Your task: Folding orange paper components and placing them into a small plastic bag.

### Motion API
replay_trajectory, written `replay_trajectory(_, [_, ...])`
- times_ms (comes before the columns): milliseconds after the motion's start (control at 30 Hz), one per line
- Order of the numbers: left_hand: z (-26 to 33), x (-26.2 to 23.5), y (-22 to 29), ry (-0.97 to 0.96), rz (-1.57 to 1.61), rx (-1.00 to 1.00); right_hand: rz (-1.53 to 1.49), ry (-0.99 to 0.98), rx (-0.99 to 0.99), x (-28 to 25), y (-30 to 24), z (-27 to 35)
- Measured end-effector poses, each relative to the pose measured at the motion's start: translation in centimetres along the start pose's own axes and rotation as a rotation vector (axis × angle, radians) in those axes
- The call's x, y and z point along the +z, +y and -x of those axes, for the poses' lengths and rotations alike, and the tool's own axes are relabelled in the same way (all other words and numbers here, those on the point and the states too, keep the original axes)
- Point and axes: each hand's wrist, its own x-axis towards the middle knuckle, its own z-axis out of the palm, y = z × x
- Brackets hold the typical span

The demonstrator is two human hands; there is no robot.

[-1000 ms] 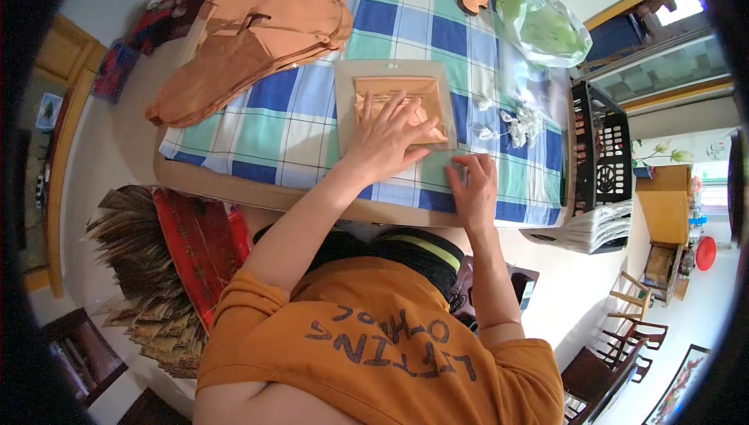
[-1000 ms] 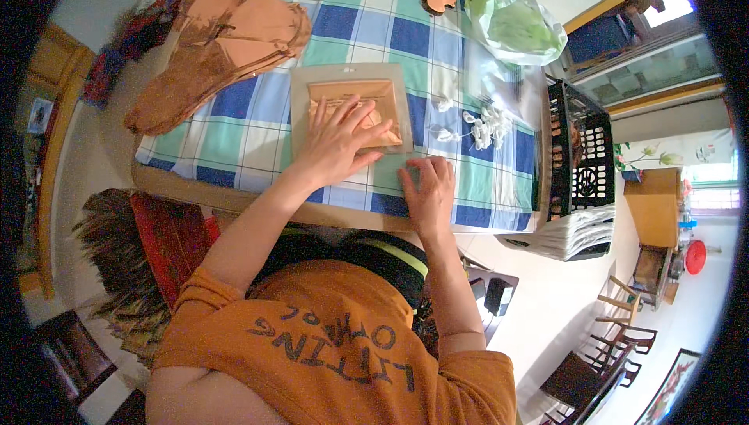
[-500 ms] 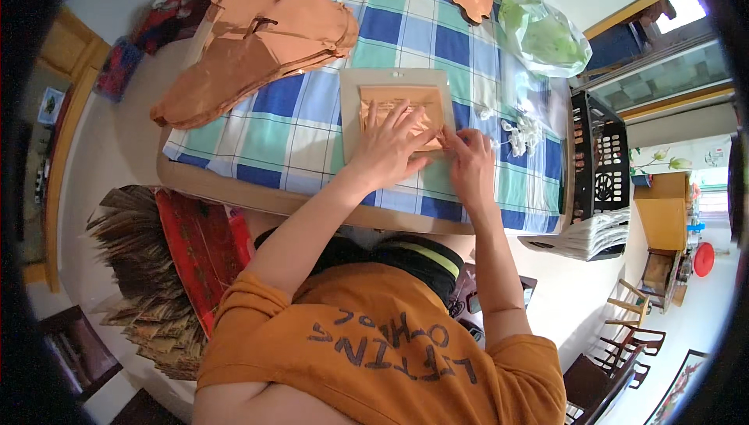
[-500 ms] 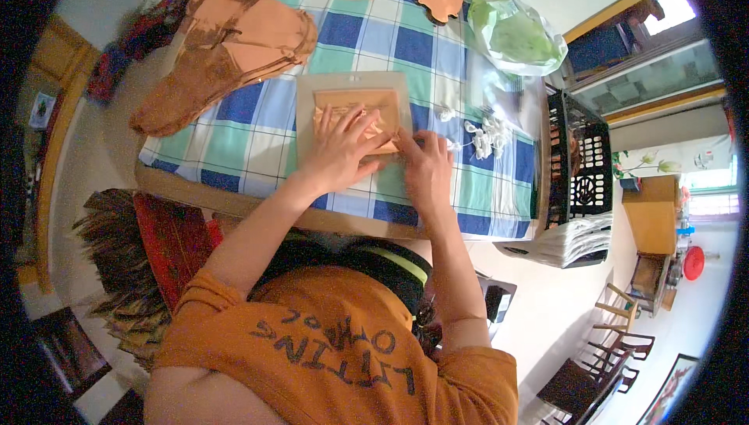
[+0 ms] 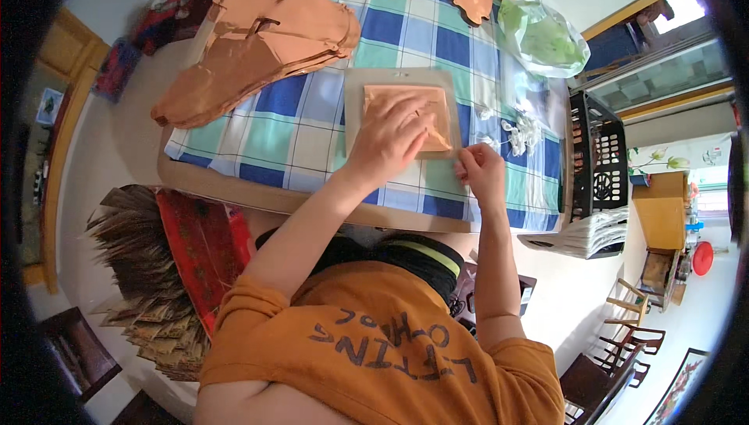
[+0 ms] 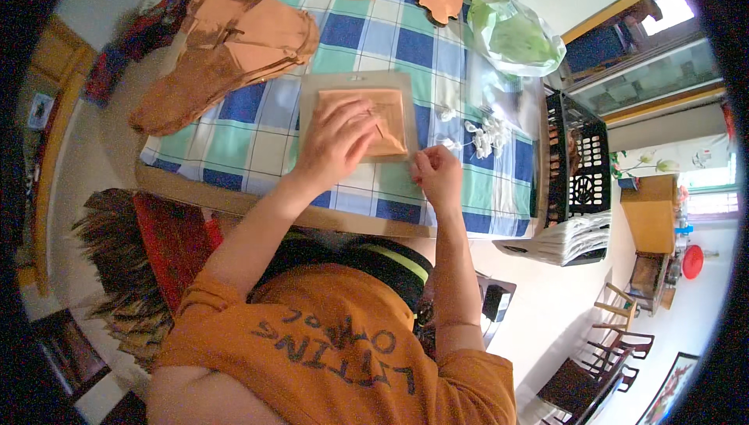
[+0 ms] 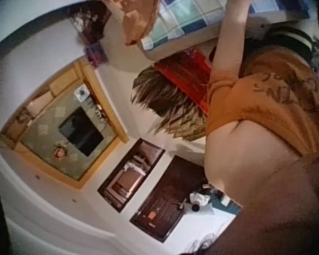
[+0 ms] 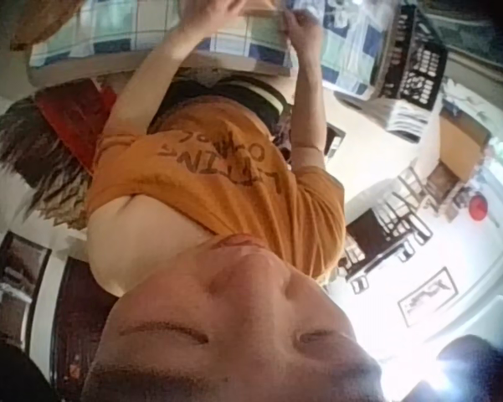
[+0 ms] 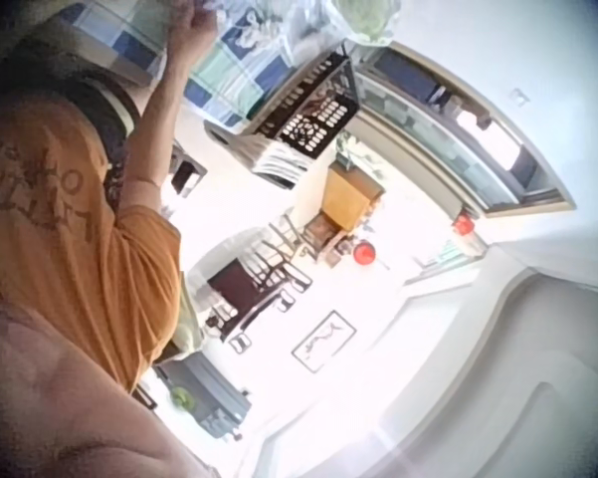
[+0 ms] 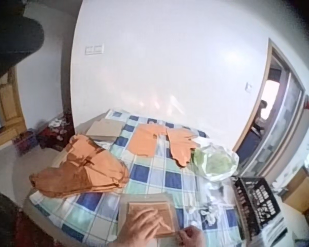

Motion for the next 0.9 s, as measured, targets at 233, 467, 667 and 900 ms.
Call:
replay_trajectory(233, [1.2,2.6,5.6,-0.319,0.034,-0.024,-0.103,0.050,0.055,0.8,-1.3,1.6])
replay_trajectory(467, [1.1,4.1,6.3,-0.481,-0.120,-0.076,-0.074,0.082,-0.072,1.4,-0.2,2.1])
replay_trajectory(667, [1.0,2.3,6.0,-0.459,0.076,-0.192,-0.076,0.064,-0.059,1.4,0.0,2.0])
replay_trajectory(900, [2.9,-7.2,4.2,-0.052,1.084,-0.692,-0.125,0.025,0.037,1.2,-0.9,2.0])
